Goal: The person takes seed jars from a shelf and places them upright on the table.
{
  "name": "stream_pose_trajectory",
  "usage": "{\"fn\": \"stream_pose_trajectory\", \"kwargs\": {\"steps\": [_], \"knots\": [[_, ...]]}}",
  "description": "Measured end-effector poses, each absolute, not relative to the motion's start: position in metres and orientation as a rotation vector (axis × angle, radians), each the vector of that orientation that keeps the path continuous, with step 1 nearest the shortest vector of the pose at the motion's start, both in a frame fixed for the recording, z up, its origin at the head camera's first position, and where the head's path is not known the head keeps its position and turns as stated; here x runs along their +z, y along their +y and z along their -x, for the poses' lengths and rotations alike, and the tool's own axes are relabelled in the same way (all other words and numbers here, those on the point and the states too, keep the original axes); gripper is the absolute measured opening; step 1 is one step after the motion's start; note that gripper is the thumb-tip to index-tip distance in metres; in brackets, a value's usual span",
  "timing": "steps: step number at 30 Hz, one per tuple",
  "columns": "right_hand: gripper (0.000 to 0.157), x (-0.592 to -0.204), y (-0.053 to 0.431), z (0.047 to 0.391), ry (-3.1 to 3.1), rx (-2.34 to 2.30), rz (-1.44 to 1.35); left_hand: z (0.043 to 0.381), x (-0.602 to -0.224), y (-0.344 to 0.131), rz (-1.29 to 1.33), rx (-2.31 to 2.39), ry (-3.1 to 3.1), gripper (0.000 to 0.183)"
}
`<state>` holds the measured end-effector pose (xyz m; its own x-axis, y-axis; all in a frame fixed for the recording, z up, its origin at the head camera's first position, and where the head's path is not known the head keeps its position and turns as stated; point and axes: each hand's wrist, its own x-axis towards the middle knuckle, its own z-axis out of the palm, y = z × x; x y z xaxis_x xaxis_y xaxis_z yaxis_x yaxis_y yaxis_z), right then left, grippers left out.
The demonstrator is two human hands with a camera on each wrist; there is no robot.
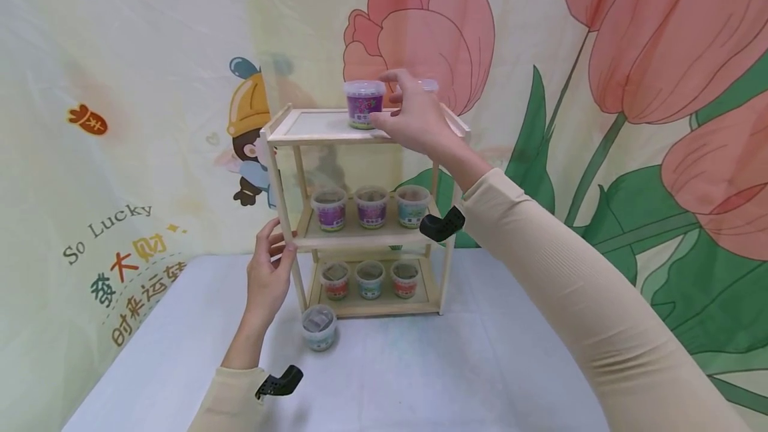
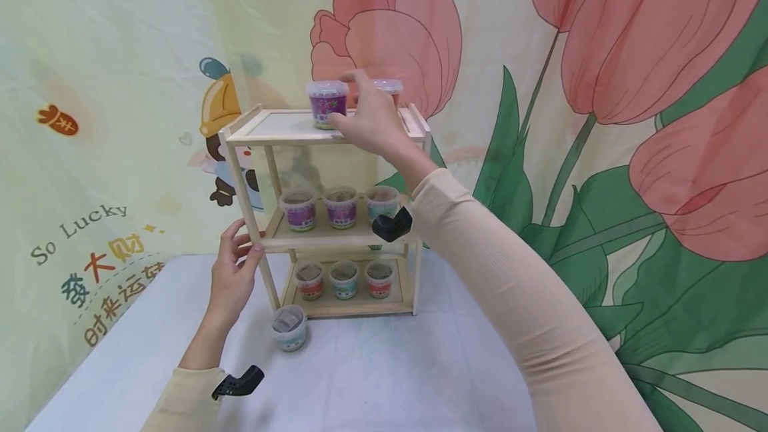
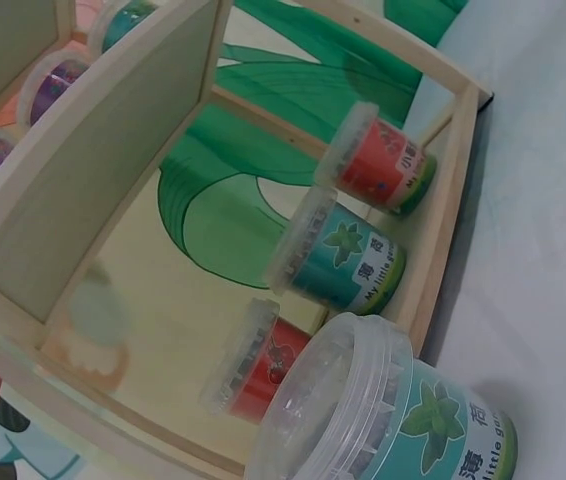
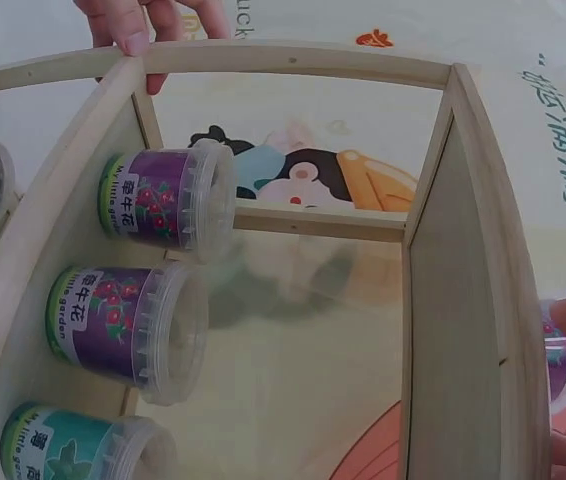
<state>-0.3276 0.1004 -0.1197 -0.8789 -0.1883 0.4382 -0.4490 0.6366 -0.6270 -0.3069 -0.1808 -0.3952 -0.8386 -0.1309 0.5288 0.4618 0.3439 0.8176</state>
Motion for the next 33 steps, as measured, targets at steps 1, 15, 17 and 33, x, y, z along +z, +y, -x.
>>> {"fn": "stream_pose_trajectory", "kwargs": {"steps": [1, 15, 17, 33], "knots": [[0.070, -0.119, 0.099, 0.329, -2.539, 1.087, -0.512, 0.307, -0.395, -0.181, 0.290, -1.521, -2.098, 0.058], [0.069, -0.115, 0.078, 0.351, -2.616, 1.017, -0.612, 0.305, -0.397, -0.184, 0.244, -1.513, -2.099, 0.059], [0.067, -0.115, 0.076, 0.352, -2.610, 0.971, -0.603, 0.305, -0.397, -0.184, 0.248, -1.510, -2.098, 0.059], [0.060, -0.128, 0.083, 0.353, -2.491, 1.023, -0.643, 0.307, -0.396, -0.181, 0.296, -1.509, -2.084, 0.057]]}}
